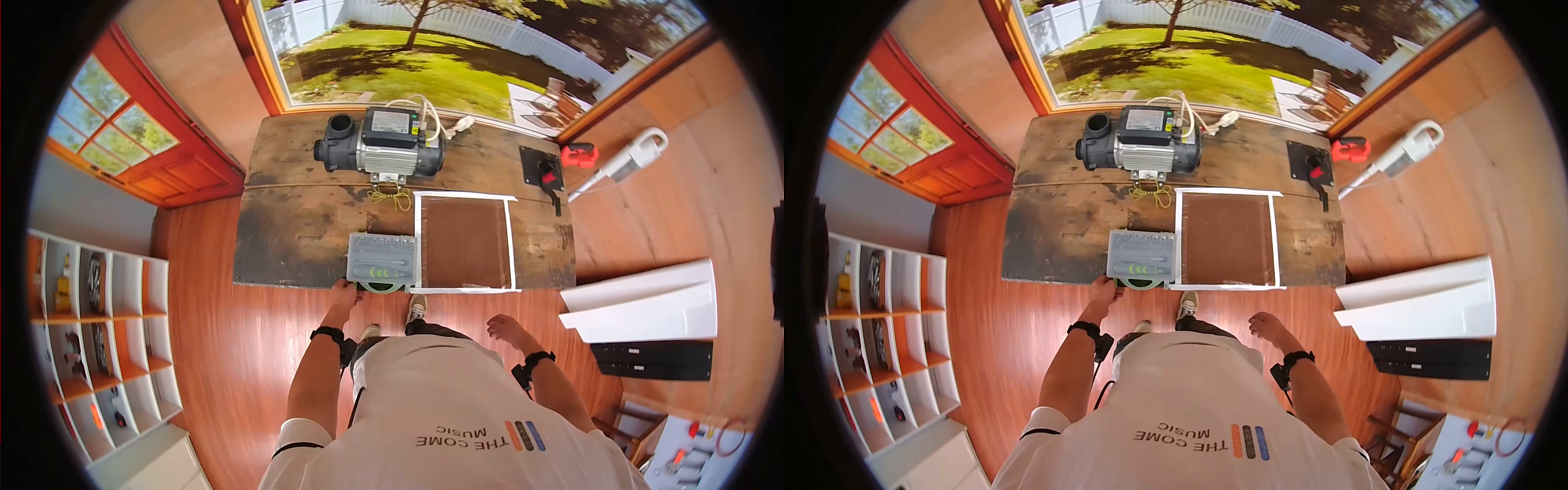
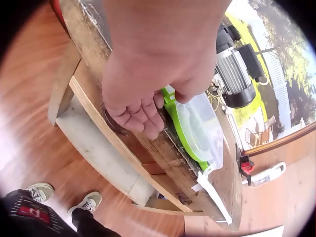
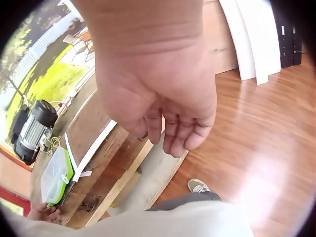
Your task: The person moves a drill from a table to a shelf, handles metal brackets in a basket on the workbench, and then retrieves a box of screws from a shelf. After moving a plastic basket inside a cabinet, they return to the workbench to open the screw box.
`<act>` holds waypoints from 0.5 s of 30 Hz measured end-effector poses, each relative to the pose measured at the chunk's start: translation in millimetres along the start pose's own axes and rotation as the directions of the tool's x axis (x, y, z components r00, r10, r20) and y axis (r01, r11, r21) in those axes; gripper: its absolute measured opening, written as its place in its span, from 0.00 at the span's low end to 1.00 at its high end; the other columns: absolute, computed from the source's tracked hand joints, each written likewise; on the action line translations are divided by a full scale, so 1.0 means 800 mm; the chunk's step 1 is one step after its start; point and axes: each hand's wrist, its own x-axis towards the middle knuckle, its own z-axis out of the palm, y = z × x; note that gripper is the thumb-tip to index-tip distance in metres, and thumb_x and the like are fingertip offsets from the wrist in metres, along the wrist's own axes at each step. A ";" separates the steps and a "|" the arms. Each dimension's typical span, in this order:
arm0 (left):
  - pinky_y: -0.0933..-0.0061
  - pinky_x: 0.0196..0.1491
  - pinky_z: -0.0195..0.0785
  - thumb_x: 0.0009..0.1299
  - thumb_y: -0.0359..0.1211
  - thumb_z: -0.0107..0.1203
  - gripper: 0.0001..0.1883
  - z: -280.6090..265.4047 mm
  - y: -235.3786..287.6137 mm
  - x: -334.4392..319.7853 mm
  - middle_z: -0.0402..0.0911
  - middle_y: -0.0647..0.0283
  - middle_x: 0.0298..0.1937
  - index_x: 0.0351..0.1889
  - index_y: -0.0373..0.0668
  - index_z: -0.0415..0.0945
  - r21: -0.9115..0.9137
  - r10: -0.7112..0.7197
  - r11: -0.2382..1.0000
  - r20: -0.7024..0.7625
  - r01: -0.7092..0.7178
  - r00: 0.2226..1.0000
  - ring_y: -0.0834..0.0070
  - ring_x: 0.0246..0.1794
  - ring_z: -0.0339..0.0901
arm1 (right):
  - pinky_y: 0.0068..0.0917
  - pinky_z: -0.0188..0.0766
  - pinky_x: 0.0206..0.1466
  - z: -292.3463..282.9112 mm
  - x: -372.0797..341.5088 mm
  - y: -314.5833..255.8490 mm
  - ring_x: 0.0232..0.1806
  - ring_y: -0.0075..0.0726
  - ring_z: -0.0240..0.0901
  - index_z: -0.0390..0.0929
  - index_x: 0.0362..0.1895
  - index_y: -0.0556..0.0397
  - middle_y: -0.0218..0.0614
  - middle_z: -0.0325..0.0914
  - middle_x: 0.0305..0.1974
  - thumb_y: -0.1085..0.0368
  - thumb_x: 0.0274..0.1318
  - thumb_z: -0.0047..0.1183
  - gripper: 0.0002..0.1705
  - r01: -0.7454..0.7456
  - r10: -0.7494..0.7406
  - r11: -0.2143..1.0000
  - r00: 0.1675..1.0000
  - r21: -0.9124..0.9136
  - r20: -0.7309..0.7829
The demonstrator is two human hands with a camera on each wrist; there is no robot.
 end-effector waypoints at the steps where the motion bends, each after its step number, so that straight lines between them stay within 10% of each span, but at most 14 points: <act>1: 0.78 0.21 0.62 0.65 0.31 0.43 0.07 -0.001 -0.005 0.003 0.77 0.63 0.24 0.35 0.41 0.71 -0.014 -0.009 1.000 -0.021 0.009 1.000 0.77 0.19 0.72 | 0.23 0.69 0.33 -0.003 0.006 -0.013 0.31 0.27 0.71 0.72 0.41 0.57 0.36 0.75 0.32 0.64 0.56 0.45 0.12 -0.005 0.005 1.000 1.000 -0.017 0.020; 10: 0.72 0.23 0.69 0.64 0.32 0.47 0.11 -0.003 -0.013 0.007 0.78 0.59 0.22 0.27 0.34 0.74 0.185 0.019 0.983 -0.067 -0.006 0.998 0.73 0.20 0.76 | 0.27 0.69 0.32 0.083 0.110 -0.146 0.29 0.29 0.73 0.76 0.33 0.59 0.37 0.77 0.26 0.60 0.55 0.47 0.14 0.326 -0.178 0.896 0.886 -0.302 0.427; 12: 0.71 0.25 0.70 0.64 0.32 0.48 0.12 -0.014 -0.029 0.035 0.78 0.57 0.21 0.25 0.31 0.75 0.492 0.179 0.858 -0.024 -0.144 0.984 0.72 0.19 0.76 | 0.29 0.71 0.35 0.115 0.118 -0.168 0.33 0.31 0.74 0.75 0.38 0.58 0.40 0.77 0.33 0.61 0.57 0.46 0.13 0.550 -0.316 0.694 0.813 -0.465 0.489; 15: 0.73 0.24 0.68 0.64 0.31 0.48 0.11 -0.025 -0.036 0.055 0.78 0.58 0.25 0.31 0.30 0.76 0.486 0.138 0.856 0.115 -0.177 0.984 0.73 0.20 0.74 | 0.35 0.71 0.39 0.160 0.111 -0.198 0.35 0.45 0.75 0.74 0.41 0.58 0.48 0.77 0.35 0.64 0.55 0.45 0.13 0.663 -0.370 0.583 0.731 -0.470 0.573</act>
